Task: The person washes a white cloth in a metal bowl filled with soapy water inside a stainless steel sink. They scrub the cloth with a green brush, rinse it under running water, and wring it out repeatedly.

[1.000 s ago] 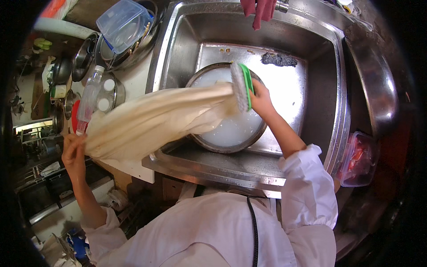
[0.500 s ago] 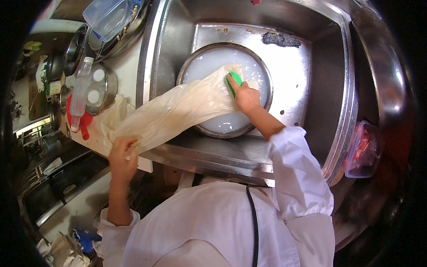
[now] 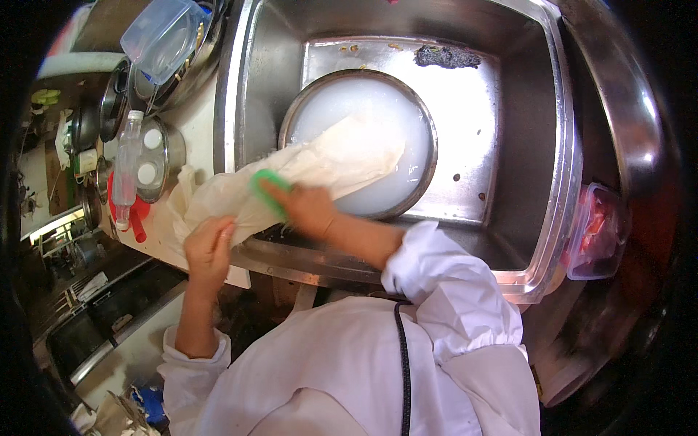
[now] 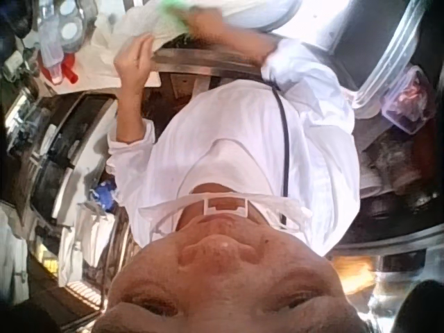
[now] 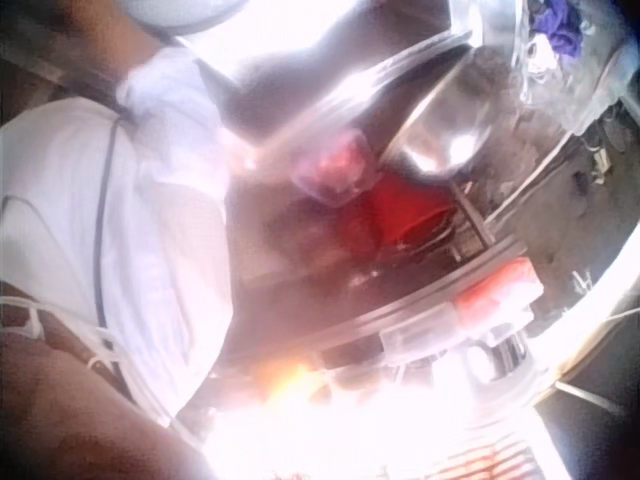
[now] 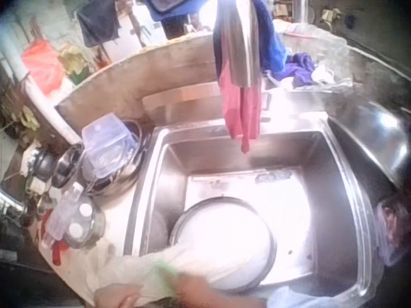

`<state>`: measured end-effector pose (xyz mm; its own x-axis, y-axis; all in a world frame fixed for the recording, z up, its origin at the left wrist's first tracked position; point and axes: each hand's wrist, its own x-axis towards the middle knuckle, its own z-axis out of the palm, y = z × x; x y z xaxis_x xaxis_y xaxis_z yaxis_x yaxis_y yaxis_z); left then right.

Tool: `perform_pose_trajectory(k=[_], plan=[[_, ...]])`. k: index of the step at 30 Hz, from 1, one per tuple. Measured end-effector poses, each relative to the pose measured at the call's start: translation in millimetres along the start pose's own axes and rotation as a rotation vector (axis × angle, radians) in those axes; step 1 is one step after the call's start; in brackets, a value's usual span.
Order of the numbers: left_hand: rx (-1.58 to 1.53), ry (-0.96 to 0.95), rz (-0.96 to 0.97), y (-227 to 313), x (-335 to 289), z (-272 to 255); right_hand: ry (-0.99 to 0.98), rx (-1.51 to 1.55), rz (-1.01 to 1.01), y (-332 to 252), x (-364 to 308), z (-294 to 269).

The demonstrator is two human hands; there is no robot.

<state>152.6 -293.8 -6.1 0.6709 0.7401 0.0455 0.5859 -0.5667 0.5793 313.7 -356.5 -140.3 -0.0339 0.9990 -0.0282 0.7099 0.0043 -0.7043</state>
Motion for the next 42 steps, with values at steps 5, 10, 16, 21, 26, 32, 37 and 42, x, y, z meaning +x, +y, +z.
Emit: perform_pose_trajectory(k=[5,10,16,21,26,32,37,42], plan=[[0.078,0.046,0.004,8.1,-10.0,-37.9,-0.136,-0.403,0.409,116.3,-7.3,-16.0],[0.089,0.152,0.007,2.7,-6.9,-36.9,0.28,0.109,0.231,26.0,-14.6,-32.8],[0.063,0.277,-0.012,-0.9,-4.7,-43.3,-0.258,-0.439,0.39,59.5,-12.1,-18.2],[0.144,0.112,0.046,-0.2,-27.7,-55.9,-0.126,-0.373,0.537,193.3,-35.7,-27.6],[0.117,-0.137,0.185,3.4,-27.7,-57.6,0.189,0.421,0.18,144.2,31.1,-36.0],[0.137,-0.208,0.197,12.5,-24.6,-61.2,-0.598,0.207,0.468,126.1,73.0,17.1],[0.189,-0.229,0.127,6.0,-24.9,-71.6,-0.185,0.345,0.328,139.6,52.9,10.1],[0.39,0.048,0.126,-10.2,3.9,-94.4,0.311,0.634,0.222,135.2,51.9,-90.7]])
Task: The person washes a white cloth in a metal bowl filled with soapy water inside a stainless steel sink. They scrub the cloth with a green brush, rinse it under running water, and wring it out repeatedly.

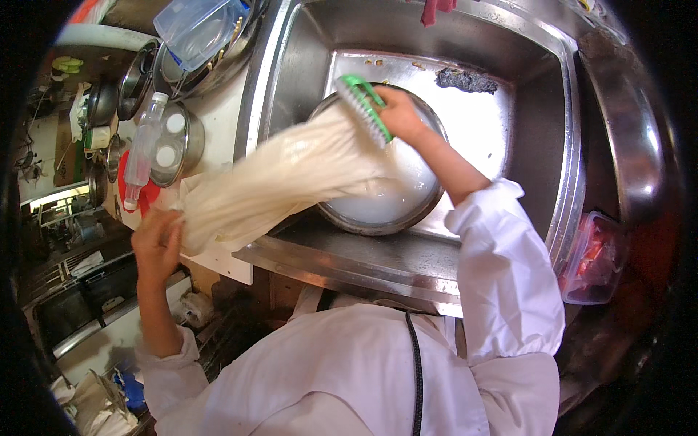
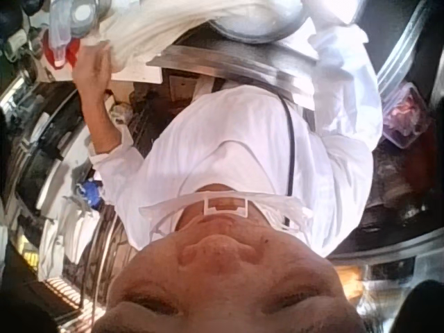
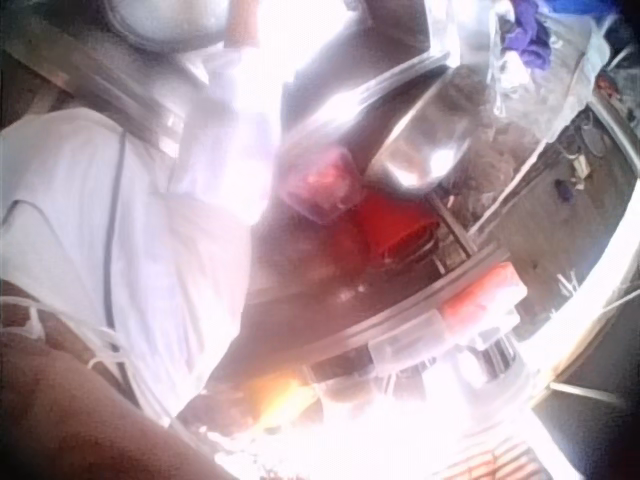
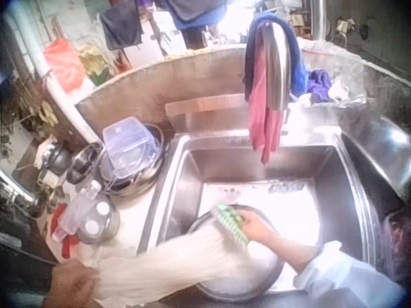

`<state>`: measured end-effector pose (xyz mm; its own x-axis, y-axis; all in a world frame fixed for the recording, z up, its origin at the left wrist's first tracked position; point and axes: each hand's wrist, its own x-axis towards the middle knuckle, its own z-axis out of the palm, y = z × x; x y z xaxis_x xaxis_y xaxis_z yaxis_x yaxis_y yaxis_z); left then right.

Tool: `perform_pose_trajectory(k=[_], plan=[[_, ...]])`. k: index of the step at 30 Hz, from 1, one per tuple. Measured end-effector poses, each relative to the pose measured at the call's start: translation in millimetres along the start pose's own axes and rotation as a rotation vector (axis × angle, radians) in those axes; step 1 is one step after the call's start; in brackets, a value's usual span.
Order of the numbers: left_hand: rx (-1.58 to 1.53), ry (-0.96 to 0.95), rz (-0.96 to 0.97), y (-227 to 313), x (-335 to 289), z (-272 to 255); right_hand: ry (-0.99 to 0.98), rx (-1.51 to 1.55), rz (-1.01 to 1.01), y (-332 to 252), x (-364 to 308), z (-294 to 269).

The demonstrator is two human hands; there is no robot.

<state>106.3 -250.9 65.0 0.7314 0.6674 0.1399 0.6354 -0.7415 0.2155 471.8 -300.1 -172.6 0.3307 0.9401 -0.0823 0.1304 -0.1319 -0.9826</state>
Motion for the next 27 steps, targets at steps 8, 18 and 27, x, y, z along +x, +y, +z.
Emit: perform_pose_trajectory(k=[8,18,27], plan=[[-0.422,-0.724,-0.023,35.2,-43.7,29.7,-0.155,-0.524,0.365,25.5,-84.3,-77.2],[0.101,-0.089,-0.179,40.3,-34.4,92.4,-0.294,-0.89,0.241,10.9,-80.6,16.9],[-0.796,0.1,-0.657,-34.0,9.1,83.1,-0.238,-1.188,0.165,110.6,-63.8,4.4]])
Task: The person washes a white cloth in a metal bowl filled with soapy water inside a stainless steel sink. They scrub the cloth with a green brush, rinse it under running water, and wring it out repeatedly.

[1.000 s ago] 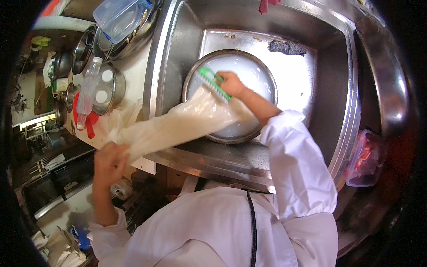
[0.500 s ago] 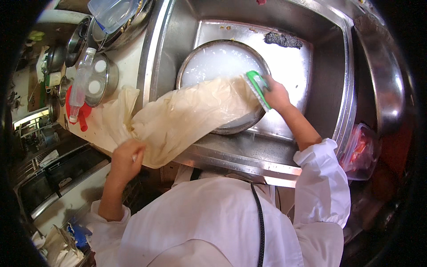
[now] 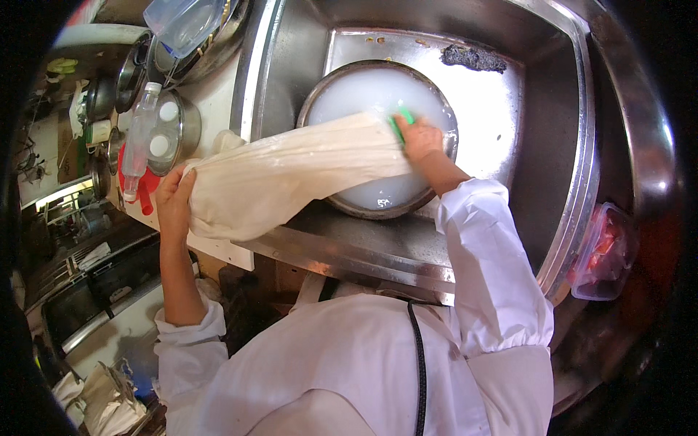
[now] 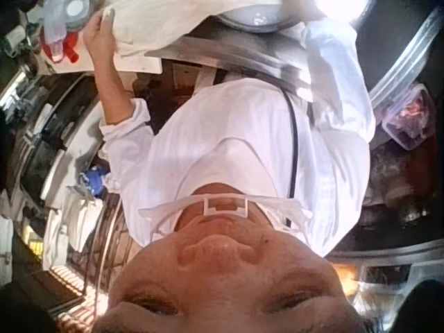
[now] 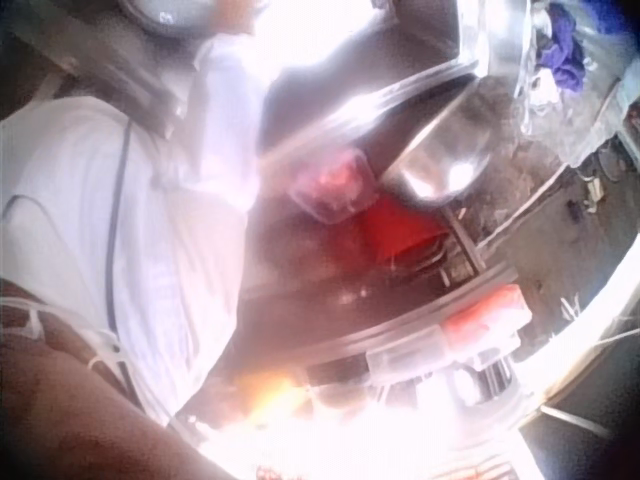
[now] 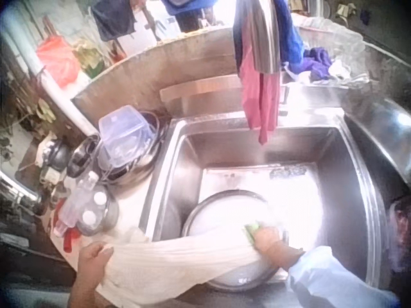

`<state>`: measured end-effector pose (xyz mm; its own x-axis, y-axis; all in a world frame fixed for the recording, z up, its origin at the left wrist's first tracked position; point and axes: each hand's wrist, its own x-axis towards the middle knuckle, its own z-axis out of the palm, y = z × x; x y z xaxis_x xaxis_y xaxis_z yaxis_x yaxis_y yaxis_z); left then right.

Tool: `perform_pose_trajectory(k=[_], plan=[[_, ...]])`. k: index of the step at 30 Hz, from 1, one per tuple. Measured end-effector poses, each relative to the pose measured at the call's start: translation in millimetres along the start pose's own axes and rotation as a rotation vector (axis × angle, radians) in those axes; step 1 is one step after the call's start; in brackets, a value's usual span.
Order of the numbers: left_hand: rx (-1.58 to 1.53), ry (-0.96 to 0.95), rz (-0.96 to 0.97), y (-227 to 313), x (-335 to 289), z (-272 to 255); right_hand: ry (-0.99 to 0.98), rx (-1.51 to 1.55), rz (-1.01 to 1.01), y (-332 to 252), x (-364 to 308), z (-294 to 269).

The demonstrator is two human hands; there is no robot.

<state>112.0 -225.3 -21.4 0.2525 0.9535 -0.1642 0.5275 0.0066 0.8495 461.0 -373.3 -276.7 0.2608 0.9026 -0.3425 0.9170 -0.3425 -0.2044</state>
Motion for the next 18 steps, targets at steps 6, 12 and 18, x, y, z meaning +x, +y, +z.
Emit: perform_pose_trajectory(k=[6,12,18], plan=[[0.562,0.09,-0.106,-1.1,9.3,10.6,0.026,0.11,0.166,-18.3,-7.3,-46.0],[0.616,0.082,0.105,-1.2,-20.5,42.2,-0.007,0.213,0.06,-22.8,1.4,13.8],[-0.095,-0.079,-0.137,28.1,-22.7,63.8,0.386,0.45,0.166,-53.8,-9.7,-20.8]])
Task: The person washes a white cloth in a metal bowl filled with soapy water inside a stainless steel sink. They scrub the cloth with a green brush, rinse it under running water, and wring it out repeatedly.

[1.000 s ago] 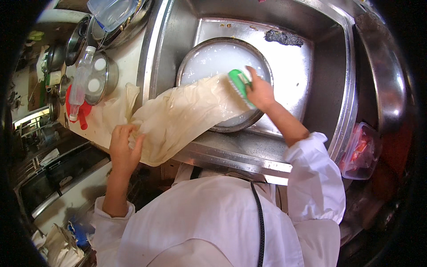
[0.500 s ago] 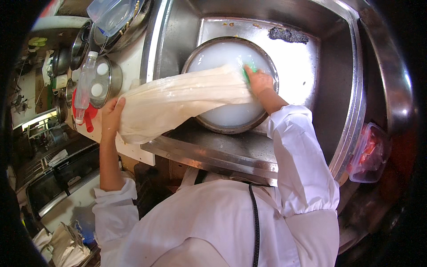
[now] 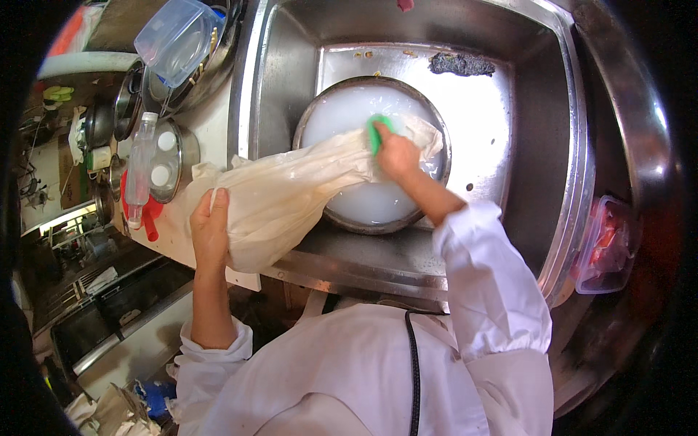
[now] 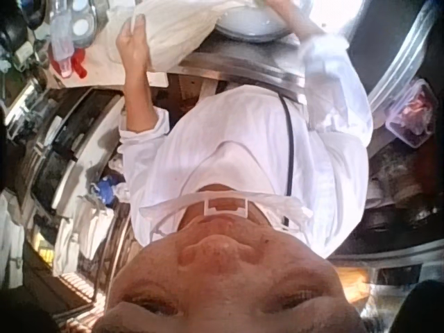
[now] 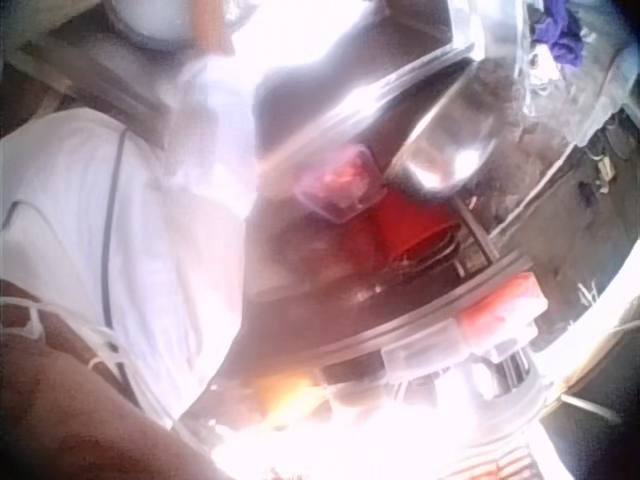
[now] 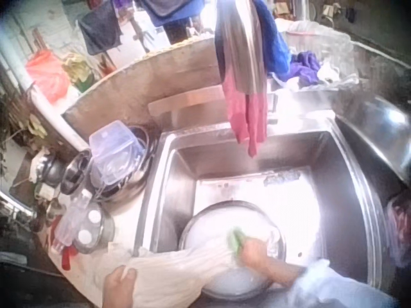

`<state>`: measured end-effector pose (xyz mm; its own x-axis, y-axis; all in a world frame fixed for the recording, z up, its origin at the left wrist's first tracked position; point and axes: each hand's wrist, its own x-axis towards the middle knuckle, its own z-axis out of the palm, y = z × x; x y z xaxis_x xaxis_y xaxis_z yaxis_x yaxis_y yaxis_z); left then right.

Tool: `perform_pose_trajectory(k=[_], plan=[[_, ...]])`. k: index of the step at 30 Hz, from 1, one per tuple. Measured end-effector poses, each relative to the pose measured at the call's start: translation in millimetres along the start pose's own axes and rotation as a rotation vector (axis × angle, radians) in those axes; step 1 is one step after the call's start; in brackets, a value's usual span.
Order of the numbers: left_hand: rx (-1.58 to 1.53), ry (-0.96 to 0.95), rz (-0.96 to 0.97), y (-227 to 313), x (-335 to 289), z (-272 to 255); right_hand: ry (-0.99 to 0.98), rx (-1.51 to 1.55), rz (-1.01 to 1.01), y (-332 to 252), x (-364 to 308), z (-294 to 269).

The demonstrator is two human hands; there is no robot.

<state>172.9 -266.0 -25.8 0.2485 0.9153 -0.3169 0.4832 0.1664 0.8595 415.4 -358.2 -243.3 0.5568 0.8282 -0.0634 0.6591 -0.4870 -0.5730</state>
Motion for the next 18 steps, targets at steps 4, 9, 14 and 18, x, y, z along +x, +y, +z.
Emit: perform_pose_trajectory(k=[4,9,14,18], plan=[[-0.105,0.012,-0.014,7.7,3.8,11.5,0.005,0.732,-0.295,-115.9,-50.9,-47.6],[-0.1,0.116,0.049,13.7,-4.5,2.8,-0.424,-0.176,-0.462,-115.6,-17.4,-53.9],[-0.348,0.147,-0.079,14.6,-14.6,-8.4,-0.379,-0.037,-0.029,-89.4,-16.7,-75.7],[-0.435,0.036,-0.015,10.6,-6.4,4.1,-0.262,0.362,-0.337,-145.8,-51.8,-69.7]])
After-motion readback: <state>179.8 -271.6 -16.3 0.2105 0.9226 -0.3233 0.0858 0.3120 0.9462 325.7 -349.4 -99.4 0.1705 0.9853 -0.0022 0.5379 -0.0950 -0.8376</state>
